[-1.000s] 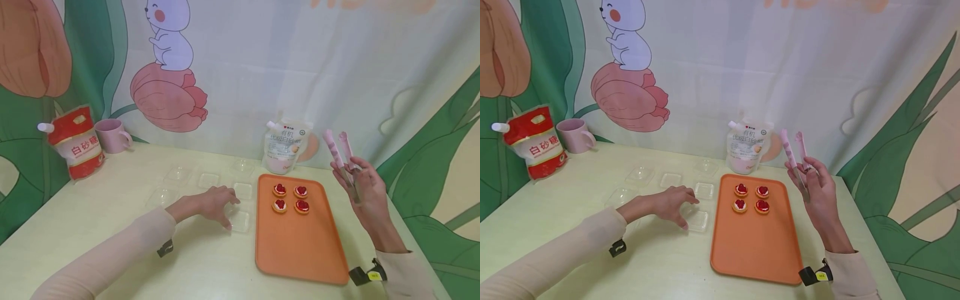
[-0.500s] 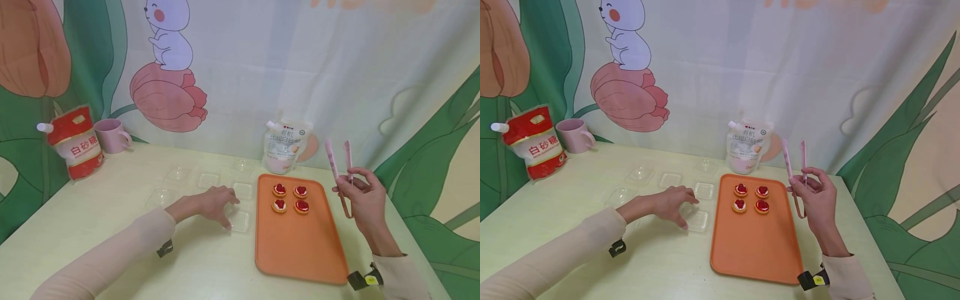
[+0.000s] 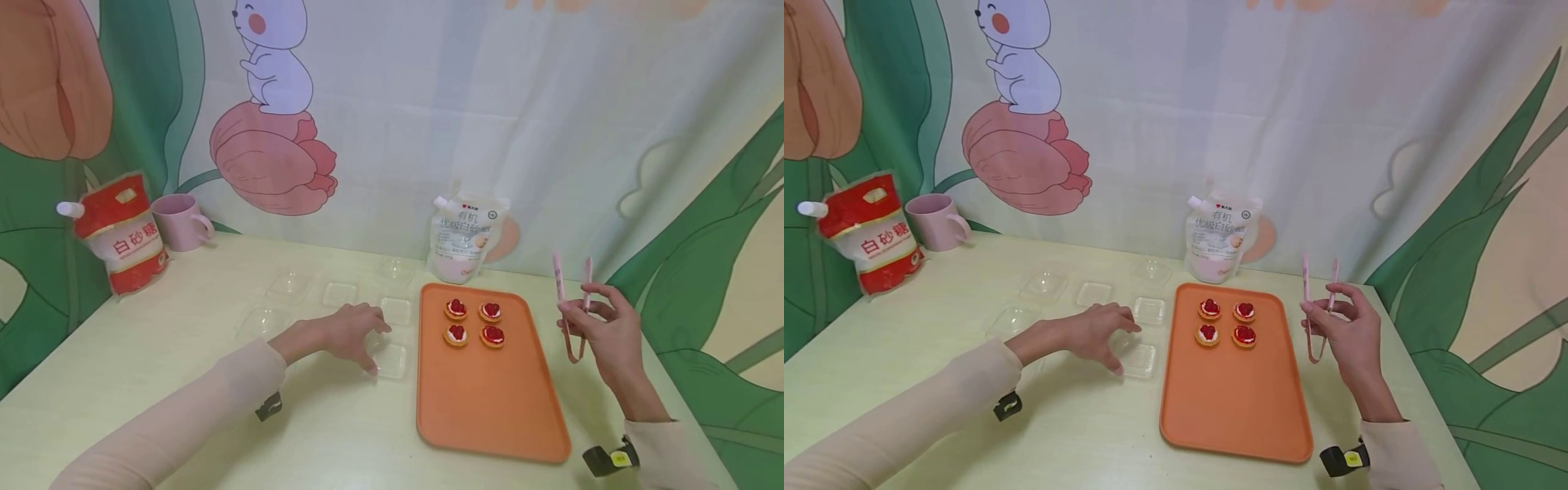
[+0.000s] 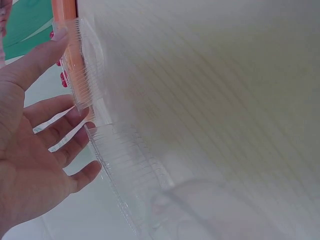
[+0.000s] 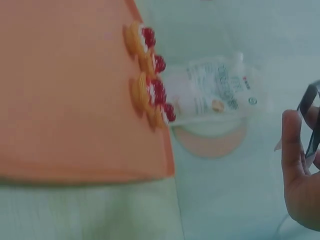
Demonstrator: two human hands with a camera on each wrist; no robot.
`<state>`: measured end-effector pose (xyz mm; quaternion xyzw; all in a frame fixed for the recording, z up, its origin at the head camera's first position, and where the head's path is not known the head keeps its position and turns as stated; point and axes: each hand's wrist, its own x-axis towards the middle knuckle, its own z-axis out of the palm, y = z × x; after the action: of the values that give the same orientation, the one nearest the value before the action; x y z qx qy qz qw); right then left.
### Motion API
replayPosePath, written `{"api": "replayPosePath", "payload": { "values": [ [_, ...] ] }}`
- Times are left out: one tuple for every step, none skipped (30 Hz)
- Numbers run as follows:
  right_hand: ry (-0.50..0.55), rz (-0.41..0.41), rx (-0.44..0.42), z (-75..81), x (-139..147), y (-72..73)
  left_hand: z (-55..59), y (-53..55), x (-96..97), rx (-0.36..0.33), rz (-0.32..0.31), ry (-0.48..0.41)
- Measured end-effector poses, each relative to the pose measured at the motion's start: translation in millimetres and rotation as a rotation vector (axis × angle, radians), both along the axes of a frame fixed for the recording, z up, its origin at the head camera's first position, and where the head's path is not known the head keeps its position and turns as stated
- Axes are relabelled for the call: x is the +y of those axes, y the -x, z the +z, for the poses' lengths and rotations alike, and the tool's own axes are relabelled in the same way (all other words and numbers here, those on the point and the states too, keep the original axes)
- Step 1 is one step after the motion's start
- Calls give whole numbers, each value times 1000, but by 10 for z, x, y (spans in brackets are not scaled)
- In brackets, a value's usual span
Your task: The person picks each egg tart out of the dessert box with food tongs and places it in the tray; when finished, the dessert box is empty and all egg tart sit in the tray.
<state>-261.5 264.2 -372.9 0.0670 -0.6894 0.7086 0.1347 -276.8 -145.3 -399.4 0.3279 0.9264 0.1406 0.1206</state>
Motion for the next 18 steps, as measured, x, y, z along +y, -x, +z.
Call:
{"api": "replayPosePath", "payload": {
  "values": [
    [-19,10,3,-19,40,6,-2,1,2,1,-1,-1],
    [-41,21,7,-38,80,13,-4,2,4,2,-1,-2],
    [-66,33,8,-57,121,20,-7,3,5,3,-1,0],
    [-89,45,6,-75,160,29,-10,3,4,4,-1,0],
    [-111,57,1,-93,202,38,-10,3,2,6,0,2],
    [-138,66,-6,-111,246,46,-10,3,1,7,1,3],
    [-171,75,-16,-130,295,53,-11,4,1,8,1,1],
    [-216,83,-29,-147,346,59,-9,3,1,8,1,2],
    [-261,89,-43,-167,400,64,-8,4,1,7,2,3],
    [-304,95,-57,-187,452,68,-7,5,1,8,0,1],
    [-354,97,-70,-209,504,71,-6,6,1,7,0,2],
    [-405,100,-83,-231,554,72,-6,6,1,6,-1,1],
    [-453,100,-93,-252,596,74,-5,6,1,5,-3,0],
    [-493,102,-105,-275,632,76,-5,7,3,3,-3,1],
    [-523,108,-114,-299,661,81,-5,6,2,1,-3,2],
    [-564,112,-121,-322,685,85,-7,5,2,2,-4,2],
    [-606,120,-128,-347,708,91,-8,4,2,0,-2,3],
    [-637,129,-137,-371,726,96,-11,3,2,0,-2,3]
  ]
}}
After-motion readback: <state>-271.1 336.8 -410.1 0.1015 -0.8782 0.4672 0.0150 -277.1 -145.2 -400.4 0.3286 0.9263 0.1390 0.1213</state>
